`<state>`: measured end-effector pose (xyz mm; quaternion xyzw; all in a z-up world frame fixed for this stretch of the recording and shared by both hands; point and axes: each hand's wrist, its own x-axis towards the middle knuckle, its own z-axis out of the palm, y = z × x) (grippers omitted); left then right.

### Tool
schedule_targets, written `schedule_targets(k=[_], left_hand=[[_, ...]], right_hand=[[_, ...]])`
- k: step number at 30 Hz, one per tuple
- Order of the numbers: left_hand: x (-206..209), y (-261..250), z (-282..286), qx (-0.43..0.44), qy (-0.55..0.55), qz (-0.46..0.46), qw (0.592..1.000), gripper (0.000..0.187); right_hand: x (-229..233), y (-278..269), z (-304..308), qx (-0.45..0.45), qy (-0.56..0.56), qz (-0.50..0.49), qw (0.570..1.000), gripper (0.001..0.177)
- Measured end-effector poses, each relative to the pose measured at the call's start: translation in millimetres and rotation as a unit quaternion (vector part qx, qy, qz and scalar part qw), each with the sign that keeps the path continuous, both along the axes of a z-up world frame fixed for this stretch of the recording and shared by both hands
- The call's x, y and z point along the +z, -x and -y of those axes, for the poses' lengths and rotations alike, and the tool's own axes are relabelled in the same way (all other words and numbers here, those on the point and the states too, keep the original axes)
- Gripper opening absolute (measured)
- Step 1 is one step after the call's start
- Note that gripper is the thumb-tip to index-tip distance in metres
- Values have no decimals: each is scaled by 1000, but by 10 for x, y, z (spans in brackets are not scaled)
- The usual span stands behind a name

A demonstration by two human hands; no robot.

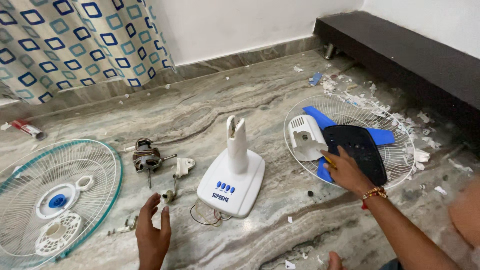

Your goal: The person assembles the base of a table fan by attaching a black plastic cover to the white base housing. They use a screwdriver to secure the cover with screws, handling the internal wiring and components during the process.

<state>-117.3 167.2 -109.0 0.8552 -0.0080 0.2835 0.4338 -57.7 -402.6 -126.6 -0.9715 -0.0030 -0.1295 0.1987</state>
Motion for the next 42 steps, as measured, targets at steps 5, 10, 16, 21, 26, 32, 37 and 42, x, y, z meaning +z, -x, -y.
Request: schedule_targets(k=[5,10,16,21,26,32,37,42], left_hand=[[-119,-62,7,0,-1,7,1000,41],[-221,-110,-17,6,-6,-10,1000,44],[-218,-115,-43,17,-39,-82,996,47],[-149,-63,26,-14,-34,-42,998,46],[-76,-37,35,-3,-36,-63,997,44],[-52,-15,27,-2,-24,-54,998,45],[-56,-13,16,-2,-19,-50,999,45],[-51,-2,17,-2,-23,-53,998,45]], right_hand=[[-269,-61,42,9,43,-6,999,59],[-249,-272,-92,-4,-20,-15,1000,58],[17,-267,-243,-21,47,47,998,50],[52,-207,-258,1,56,96,994,47],[-3,-172,-217,-13,46,34,998,45],[-48,-135,-214,9,-2,51,999,38],[-25,-71,-103,-98,-8,-65,993,24],[-245,13,68,-173,63,-282,942,40]])
